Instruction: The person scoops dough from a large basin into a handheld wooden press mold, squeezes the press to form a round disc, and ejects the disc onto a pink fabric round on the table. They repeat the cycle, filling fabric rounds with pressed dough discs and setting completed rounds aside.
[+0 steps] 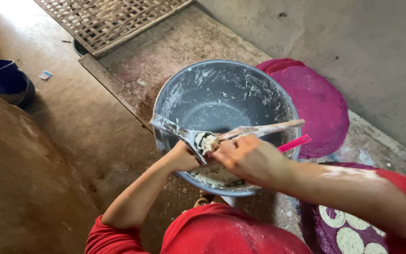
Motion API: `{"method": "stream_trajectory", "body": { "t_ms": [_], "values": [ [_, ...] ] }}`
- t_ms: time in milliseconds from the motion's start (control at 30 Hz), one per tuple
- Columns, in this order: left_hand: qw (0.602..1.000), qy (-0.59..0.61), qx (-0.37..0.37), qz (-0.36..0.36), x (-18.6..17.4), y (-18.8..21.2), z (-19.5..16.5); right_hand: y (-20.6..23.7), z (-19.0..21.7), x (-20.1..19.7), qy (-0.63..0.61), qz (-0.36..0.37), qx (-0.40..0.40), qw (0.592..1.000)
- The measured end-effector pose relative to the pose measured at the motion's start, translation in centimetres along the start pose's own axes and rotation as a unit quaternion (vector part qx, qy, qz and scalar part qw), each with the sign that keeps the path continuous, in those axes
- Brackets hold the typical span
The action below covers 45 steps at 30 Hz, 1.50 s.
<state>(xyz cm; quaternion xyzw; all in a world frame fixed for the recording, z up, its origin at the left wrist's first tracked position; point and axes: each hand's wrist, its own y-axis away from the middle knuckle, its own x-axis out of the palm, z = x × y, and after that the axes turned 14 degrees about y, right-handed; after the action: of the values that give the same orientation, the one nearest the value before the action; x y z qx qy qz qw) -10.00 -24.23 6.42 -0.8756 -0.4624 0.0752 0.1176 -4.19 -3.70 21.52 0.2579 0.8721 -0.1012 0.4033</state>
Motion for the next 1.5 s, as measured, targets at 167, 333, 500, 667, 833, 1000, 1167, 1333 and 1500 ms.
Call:
{"method": "stream_trajectory", "body": {
  "t_ms": [167,333,500,667,833,1000,1167,1333,1500],
  "values": [
    [0.983,-0.126,0.086,-0.105,-2.0,0.0,0.2,5.1,-3.8,-1.3,-0.136,-0.008,0.152,0.979],
    [0.969,-0.213,0.113,-0.057,-0.2,-1.1,-2.0,5.2,-5.4,0.5,-0.145,0.078,0.153,0.974],
    [0.966,-0.238,0.098,-0.033,2.1,-2.8,-3.2,-0.4,-3.1,-2.3,-0.020,-0.016,0.070,0.997],
    [0.942,-0.273,-0.168,-0.103,0.9,-2.8,-3.0,1.1,-3.8,-3.9,-0.116,0.009,0.128,0.985],
    [0.886,-0.342,0.175,-0.259,-0.2,-3.4,-1.5,3.1,-1.4,3.6,-0.369,-0.118,0.324,0.863],
    [0.827,-0.436,0.200,-0.294,-0.8,-4.1,-1.2,2.0,6.6,10.7,-0.556,-0.137,0.348,0.742],
    [0.782,-0.521,0.203,-0.274,-0.5,-4.7,-2.0,5.0,4.7,14.8,-0.685,0.025,0.439,0.580],
    [0.806,-0.496,0.165,-0.278,1.3,-5.1,-1.5,3.3,6.6,16.3,-0.583,-0.141,0.420,0.682],
    [0.812,-0.508,0.115,-0.263,-1.4,-4.3,-0.4,4.7,4.6,12.0,-0.488,-0.252,0.252,0.797]
  ]
}}
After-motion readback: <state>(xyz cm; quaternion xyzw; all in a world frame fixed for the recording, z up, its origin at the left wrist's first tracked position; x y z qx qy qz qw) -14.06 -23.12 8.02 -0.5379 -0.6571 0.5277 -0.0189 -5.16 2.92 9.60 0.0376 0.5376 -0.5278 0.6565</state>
